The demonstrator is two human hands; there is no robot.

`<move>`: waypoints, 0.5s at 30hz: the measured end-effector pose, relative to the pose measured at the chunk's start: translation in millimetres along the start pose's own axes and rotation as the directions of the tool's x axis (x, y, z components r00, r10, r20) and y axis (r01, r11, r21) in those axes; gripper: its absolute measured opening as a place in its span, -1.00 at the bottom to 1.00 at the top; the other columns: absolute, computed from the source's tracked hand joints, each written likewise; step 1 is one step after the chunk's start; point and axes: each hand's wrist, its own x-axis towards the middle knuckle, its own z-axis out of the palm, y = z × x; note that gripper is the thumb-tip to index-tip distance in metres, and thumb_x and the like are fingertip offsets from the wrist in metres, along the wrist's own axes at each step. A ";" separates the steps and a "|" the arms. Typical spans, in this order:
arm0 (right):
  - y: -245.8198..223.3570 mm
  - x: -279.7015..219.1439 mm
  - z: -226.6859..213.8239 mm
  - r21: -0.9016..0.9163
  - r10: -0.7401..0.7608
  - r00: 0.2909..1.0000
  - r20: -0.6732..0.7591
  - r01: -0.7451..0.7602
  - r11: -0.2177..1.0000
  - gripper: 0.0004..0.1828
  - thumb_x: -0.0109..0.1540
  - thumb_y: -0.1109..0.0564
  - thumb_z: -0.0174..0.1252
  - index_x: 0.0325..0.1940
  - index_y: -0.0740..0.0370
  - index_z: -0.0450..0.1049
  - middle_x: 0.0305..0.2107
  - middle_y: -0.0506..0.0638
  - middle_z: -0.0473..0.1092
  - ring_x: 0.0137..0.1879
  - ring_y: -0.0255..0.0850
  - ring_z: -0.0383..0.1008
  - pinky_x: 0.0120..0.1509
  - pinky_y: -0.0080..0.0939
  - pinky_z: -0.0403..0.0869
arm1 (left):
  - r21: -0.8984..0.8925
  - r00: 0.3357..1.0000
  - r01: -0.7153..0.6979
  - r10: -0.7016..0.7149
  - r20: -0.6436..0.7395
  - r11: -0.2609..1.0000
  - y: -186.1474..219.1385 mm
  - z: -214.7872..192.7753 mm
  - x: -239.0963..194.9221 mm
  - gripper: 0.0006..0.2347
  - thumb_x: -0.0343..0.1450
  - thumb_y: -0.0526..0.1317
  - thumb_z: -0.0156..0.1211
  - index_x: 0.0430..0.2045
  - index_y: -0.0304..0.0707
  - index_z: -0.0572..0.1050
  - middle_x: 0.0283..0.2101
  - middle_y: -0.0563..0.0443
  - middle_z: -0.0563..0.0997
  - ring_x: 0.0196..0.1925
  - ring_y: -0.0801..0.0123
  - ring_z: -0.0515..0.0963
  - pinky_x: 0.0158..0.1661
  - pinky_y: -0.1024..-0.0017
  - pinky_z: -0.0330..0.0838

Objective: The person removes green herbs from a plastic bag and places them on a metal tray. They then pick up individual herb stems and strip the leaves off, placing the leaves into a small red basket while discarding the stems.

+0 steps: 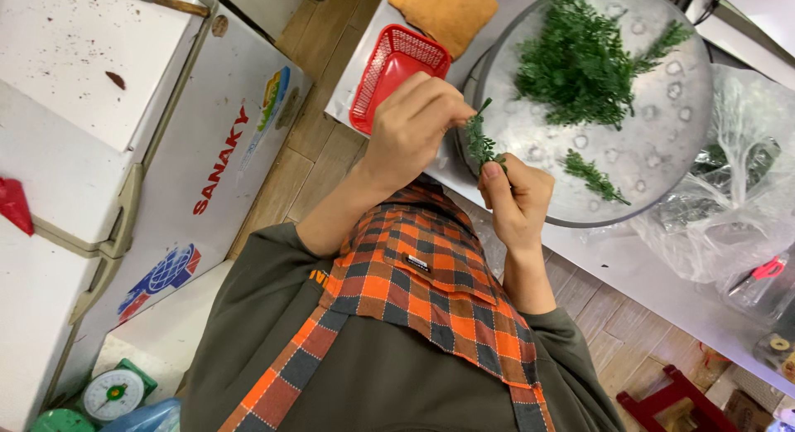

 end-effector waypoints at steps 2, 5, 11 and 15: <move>3.3 -1.6 5.7 -0.016 0.007 1.000 -0.014 -0.007 1.000 -0.58 0.44 0.15 0.01 -0.50 0.32 0.36 -0.72 -0.13 0.20 -0.61 -0.39 0.13 -0.49 -0.34 0.10 | 0.085 0.994 -0.104 0.107 -0.033 0.991 -8.2 -11.0 4.3 -0.85 0.31 -0.51 0.30 -0.34 -0.34 0.54 -0.31 -0.02 0.54 -0.24 0.20 0.57 -0.21 0.34 0.50; 1.6 -5.7 5.2 0.092 -0.055 0.992 -0.110 0.065 0.994 -0.51 0.42 0.11 -0.01 -0.62 0.18 0.20 -0.71 -0.15 0.10 -0.61 -0.37 -0.02 -0.50 -0.31 -0.04 | 0.164 0.958 0.151 -0.103 -0.266 0.975 -54.6 -61.2 22.2 -0.80 0.33 -0.57 0.17 -0.29 -0.32 0.55 -0.24 -0.02 0.61 -0.19 0.29 0.63 -0.15 0.42 0.55; 7.5 -5.7 31.8 0.605 -0.086 0.983 -0.161 0.168 0.778 -0.58 0.50 -0.05 -0.12 -0.36 0.19 0.36 -0.71 -0.15 0.17 -0.61 -0.35 0.03 -0.41 -0.22 0.07 | -0.004 0.836 0.535 -0.530 0.141 0.845 -118.2 -42.5 -18.8 -0.88 0.36 -0.33 0.39 -0.31 -0.27 0.57 -0.38 0.04 0.69 -0.39 0.46 0.68 -0.36 0.50 0.50; 15.0 4.5 55.2 0.834 0.053 0.996 -0.077 0.035 0.551 -0.52 0.55 -0.12 -0.23 -0.31 0.13 0.39 -0.73 -0.16 0.19 -0.63 -0.35 0.03 -0.39 -0.27 0.09 | 0.205 0.813 0.479 -0.519 0.263 0.854 -166.8 8.4 -54.5 -0.88 0.37 -0.26 0.37 -0.38 -0.30 0.57 -0.38 -0.02 0.65 -0.35 0.29 0.65 -0.30 0.34 0.51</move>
